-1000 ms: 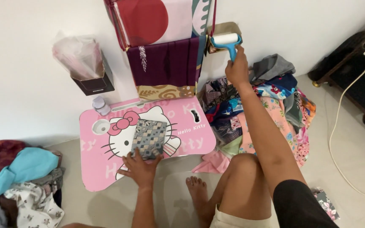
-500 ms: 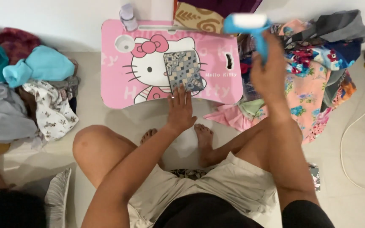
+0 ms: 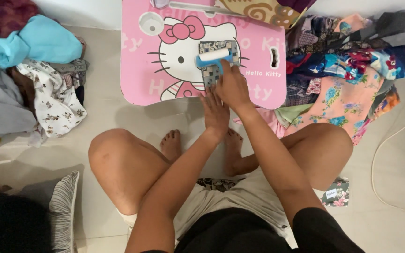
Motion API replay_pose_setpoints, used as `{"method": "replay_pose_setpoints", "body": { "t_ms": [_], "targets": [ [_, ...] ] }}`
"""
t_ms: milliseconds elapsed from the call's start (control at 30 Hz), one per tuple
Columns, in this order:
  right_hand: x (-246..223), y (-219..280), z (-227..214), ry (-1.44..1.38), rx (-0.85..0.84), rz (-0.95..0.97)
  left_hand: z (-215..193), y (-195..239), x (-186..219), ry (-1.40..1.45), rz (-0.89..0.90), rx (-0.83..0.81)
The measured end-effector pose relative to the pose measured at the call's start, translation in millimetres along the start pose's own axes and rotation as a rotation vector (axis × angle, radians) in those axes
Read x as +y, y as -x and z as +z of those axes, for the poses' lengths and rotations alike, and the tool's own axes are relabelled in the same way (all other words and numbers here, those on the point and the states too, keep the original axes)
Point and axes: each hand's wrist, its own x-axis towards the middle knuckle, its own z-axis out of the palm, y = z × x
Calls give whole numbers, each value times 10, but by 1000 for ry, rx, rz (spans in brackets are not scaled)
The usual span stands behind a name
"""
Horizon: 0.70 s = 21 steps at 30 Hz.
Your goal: The person sits on the floor and uses a small handheld iron to press a patterned piece of fabric on a pink Hello Kitty ironing board. They repeatedly fold the fabric and iron different sections, smoothing out creases.
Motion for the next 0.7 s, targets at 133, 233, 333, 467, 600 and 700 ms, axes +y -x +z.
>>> {"method": "replay_pose_setpoints", "body": {
  "t_ms": [133, 233, 333, 467, 600, 700],
  "targets": [
    [50, -444, 87, 22, 45, -82, -130, 75, -66, 105, -37, 78],
    [58, -456, -77, -73, 48, -98, 16, -6, -30, 64, -58, 267],
    [15, -128, -398, -144, 62, -85, 283, -179, 71, 142, -25, 608],
    [187, 324, -462, -114, 28, 52, 275, -186, 99, 124, 109, 502],
    [199, 301, -358, -79, 1, 90, 322, -236, 123, 87, 170, 300],
    [388, -113, -171, -37, 16, 36, 236, -196, 85, 161, 167, 290]
  ]
}}
